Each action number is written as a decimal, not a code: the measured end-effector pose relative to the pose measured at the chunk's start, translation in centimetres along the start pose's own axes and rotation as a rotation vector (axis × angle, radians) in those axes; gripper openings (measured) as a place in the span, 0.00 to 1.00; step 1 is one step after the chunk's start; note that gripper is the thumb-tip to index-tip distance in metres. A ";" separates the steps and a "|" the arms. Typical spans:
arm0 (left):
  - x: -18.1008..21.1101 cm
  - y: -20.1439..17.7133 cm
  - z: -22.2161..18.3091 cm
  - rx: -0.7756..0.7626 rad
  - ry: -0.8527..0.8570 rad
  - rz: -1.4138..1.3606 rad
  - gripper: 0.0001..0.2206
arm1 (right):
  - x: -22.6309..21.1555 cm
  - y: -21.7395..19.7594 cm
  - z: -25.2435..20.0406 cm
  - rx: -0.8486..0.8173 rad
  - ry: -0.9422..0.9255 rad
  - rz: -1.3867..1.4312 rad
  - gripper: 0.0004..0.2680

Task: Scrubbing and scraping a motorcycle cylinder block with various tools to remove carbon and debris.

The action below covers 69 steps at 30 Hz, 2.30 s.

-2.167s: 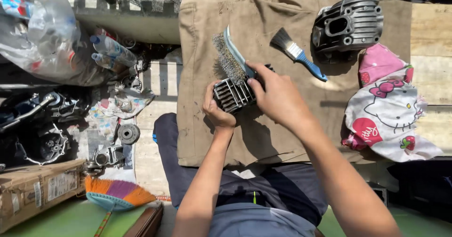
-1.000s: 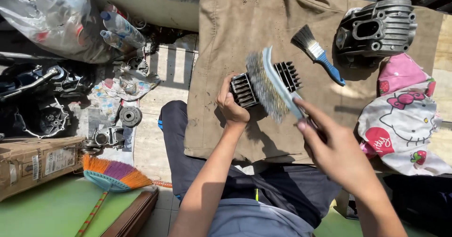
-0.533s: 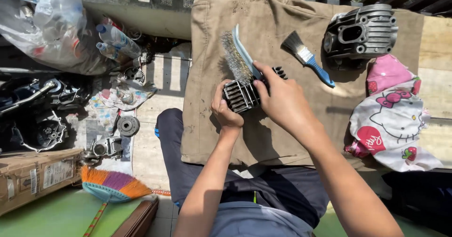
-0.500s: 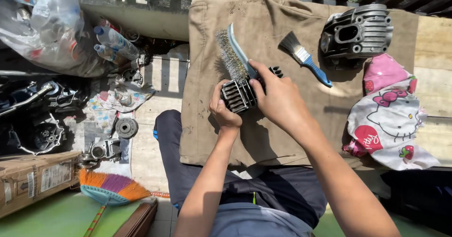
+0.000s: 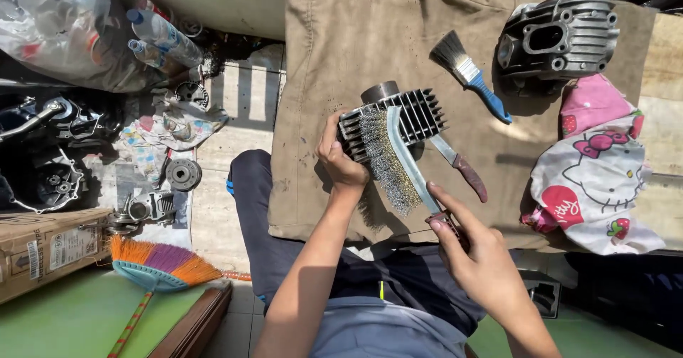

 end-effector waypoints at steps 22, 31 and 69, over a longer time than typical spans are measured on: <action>0.1 0.0 -0.1 0.008 0.012 -0.014 0.26 | -1.4 -2.8 0.5 0.019 0.010 -0.100 0.20; -1.0 0.6 0.8 0.022 -0.025 -0.117 0.26 | -5.1 -2.2 4.4 0.292 -0.395 -0.484 0.17; -1.5 1.5 0.0 0.198 -0.096 -0.006 0.22 | -3.9 -5.6 5.1 -0.050 -0.232 0.095 0.17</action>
Point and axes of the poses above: each hand's wrist, its own z-axis towards the middle knuckle, its own y-axis out of the palm, x = y × z, the point moved 3 cm from there along z, towards the middle knuckle, and after that the axes turned 15 degrees about -x, right-handed, at the moved point
